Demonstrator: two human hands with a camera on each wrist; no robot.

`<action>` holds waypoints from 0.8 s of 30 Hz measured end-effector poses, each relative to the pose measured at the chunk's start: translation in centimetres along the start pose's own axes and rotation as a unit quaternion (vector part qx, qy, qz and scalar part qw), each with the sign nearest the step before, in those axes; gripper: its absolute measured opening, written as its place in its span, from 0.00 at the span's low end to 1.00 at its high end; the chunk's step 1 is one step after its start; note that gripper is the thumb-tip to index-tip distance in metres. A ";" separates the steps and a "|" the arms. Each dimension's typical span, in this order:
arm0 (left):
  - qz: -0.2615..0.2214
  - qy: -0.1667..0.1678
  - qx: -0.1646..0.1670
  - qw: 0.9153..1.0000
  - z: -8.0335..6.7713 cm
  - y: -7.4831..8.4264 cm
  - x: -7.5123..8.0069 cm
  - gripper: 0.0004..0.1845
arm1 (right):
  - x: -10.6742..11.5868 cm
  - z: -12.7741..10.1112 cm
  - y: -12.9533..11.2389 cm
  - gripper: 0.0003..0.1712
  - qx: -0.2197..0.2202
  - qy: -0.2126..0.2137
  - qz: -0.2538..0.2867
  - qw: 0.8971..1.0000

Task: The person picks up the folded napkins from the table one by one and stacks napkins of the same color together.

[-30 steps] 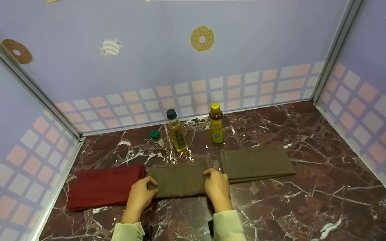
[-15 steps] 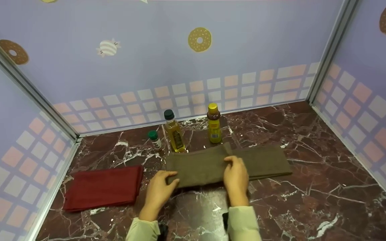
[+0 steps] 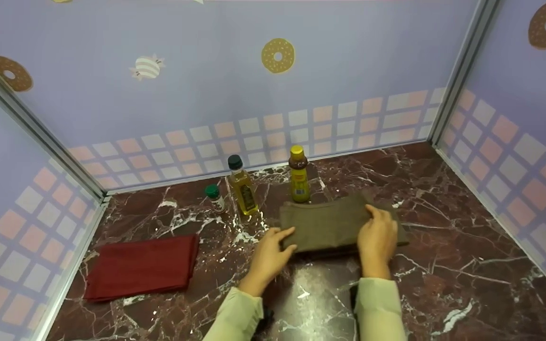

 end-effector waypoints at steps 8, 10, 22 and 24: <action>-0.030 -0.026 -0.004 0.999 -0.1 1.8 -2.6 0.24 | 0.4 1.8 2.4 0.25 -0.011 -0.013 -0.043 0.999; -0.037 -0.036 0.002 0.999 -0.2 2.2 -3.2 0.25 | 0.4 2.2 2.9 0.26 -0.019 -0.035 -0.054 0.998; -0.040 -0.074 0.009 0.996 -0.6 2.6 -5.3 0.25 | -0.4 3.3 6.0 0.30 -0.048 -0.153 -0.101 0.982; -0.052 -0.072 0.017 0.996 -0.6 2.4 -5.4 0.25 | -0.4 3.4 6.2 0.31 -0.055 -0.172 -0.104 0.978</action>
Point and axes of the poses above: each hand's wrist, its own z-axis towards the middle knuckle, its own x-axis out of the back of the hand, y = z × x, the point moved 2 cm from there along z, towards the middle knuckle, and after that the axes turned 13 degrees about y, right-handed, at the moved point
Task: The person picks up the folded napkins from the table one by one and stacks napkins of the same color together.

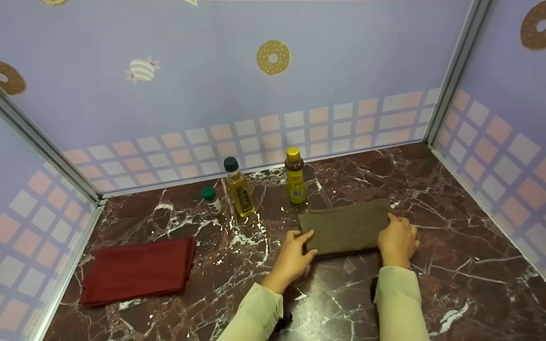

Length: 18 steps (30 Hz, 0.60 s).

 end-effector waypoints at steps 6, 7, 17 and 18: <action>-0.007 -0.017 0.031 0.999 0.0 -0.6 -0.2 0.26 | -0.2 0.0 0.1 0.31 -0.009 -0.033 -0.009 0.999; -0.005 -0.022 0.036 0.999 -0.1 -0.6 -0.2 0.26 | -0.2 0.0 0.2 0.30 -0.009 -0.035 -0.011 0.999; 0.020 -0.065 0.067 0.995 -1.0 -0.9 0.6 0.37 | -0.5 -0.5 0.3 0.35 -0.005 -0.029 -0.011 1.000; 0.020 -0.063 0.071 0.995 -1.1 -1.0 0.9 0.40 | -0.5 -0.8 0.1 0.36 0.002 -0.021 -0.006 1.000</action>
Point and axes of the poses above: each hand's wrist, its own z-axis towards the middle knuckle, its own x-axis out of the back of the hand, y = z × x, the point moved 2 cm from there along z, towards the middle knuckle, and after that the axes turned 13 degrees about y, right-handed, at the moved point
